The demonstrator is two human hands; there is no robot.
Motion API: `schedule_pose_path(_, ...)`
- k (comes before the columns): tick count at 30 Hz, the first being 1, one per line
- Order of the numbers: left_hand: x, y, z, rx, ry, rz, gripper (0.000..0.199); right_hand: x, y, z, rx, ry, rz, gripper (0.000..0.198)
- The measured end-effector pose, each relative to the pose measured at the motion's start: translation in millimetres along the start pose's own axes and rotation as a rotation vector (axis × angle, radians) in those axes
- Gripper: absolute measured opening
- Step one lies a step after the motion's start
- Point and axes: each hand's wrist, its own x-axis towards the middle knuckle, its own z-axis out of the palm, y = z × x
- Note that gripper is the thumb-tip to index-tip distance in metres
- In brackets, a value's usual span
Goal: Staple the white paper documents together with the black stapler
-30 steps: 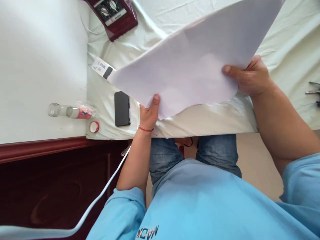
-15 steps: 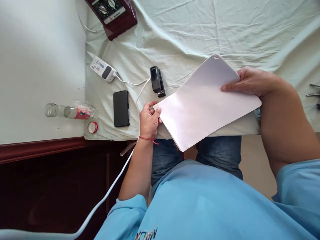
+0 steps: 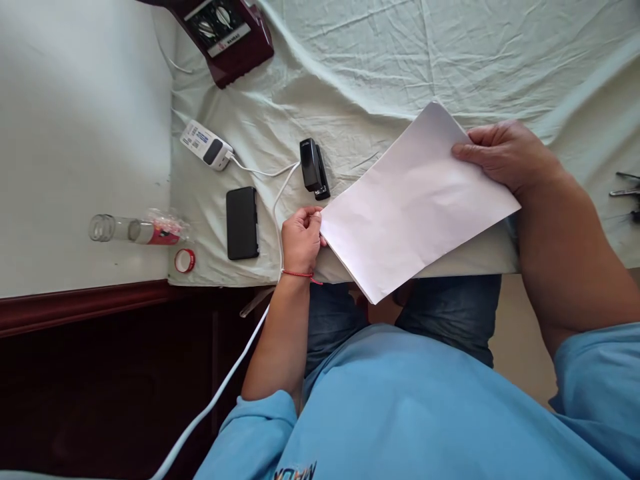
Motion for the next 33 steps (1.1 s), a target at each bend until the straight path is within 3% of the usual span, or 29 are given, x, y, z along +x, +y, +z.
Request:
schedule_pose_path(3,7.4,7.1,2.4,0.05,0.051,0.046,0.005,-1.9,-5.2,1.0,-0.019,0.002,0.134,0.009)
schedule_pose_path(10,25.3,9.6,8.0,0.102,0.135,0.08,0.014,7.8,9.6,-7.1,0.036,0.03,0.112,0.017)
schedule_pose_path(14,23.4,17.8,13.6,0.068,0.179,0.033,0.015,4.6,4.9,-2.7,0.057,0.099,0.112,0.012)
schedule_pose_path(22,12.1,43.5,19.4,-0.054,0.157,-0.126,0.019,-2.9,-6.4,8.3,-0.028,0.198,0.153,0.019)
schedule_pose_path(33,16.1,39.4,16.6,-0.058,0.129,-0.15,0.02,-10.7,-30.8,10.5,-0.038,0.14,0.333,0.014)
